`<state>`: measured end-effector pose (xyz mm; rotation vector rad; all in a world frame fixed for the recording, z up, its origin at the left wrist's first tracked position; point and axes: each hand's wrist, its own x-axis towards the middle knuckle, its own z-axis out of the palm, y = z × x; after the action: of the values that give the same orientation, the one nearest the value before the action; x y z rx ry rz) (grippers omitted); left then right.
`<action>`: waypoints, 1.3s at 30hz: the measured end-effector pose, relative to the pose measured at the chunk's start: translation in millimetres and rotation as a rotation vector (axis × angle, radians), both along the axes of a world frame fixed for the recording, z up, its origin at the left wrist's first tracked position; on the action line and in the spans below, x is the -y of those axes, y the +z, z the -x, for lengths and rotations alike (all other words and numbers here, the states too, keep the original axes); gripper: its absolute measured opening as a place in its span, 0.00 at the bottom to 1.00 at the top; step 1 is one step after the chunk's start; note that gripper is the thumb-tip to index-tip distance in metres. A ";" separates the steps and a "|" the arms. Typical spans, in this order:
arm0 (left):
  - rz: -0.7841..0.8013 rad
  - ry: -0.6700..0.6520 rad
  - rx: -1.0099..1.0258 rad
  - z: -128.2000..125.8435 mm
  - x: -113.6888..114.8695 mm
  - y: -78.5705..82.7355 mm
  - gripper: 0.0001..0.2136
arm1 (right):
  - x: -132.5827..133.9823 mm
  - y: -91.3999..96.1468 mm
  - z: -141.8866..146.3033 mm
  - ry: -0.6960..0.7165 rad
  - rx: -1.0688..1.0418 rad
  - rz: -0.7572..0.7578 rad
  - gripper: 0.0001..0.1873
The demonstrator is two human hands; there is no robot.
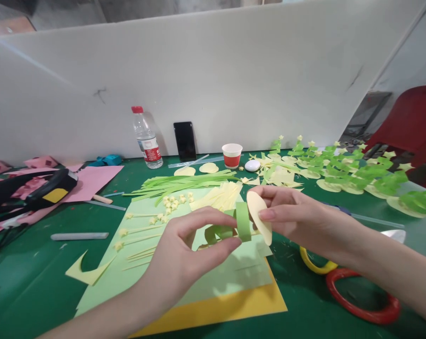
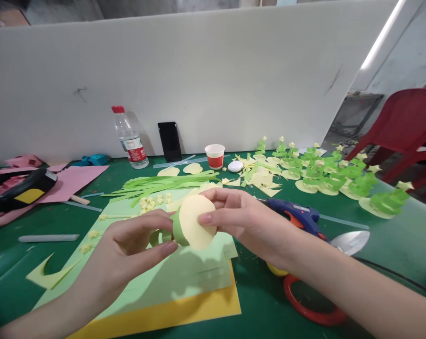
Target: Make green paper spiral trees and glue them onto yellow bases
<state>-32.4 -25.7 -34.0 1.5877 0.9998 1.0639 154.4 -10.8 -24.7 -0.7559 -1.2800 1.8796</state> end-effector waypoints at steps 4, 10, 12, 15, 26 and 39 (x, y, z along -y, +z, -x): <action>-0.038 -0.003 -0.050 0.8 0.5 1.7 0.03 | 0.5 -0.9 -0.1 -0.003 0.030 -0.024 0.08; 0.242 0.064 0.147 -0.6 1.0 3.6 0.02 | -2.0 -7.8 3.8 -0.365 0.142 -0.075 0.14; 0.354 0.092 0.247 -2.5 1.8 5.1 0.03 | -0.3 -11.8 7.3 -0.473 0.211 -0.110 0.14; 0.417 0.069 0.350 -5.0 3.3 6.6 0.05 | 6.9 -16.6 15.5 -0.392 0.271 -0.147 0.09; 0.444 0.007 0.412 -8.6 9.6 3.1 0.03 | 29.1 -34.1 32.7 -0.250 0.464 -0.284 0.05; 0.425 -0.066 0.391 -11.0 9.8 -8.2 0.02 | 31.6 -34.8 35.4 -0.389 0.281 -0.233 0.13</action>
<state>-21.4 -35.5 -42.2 1.0138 0.8309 0.9886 119.0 -42.5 -59.5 -1.0812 -1.3760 1.3229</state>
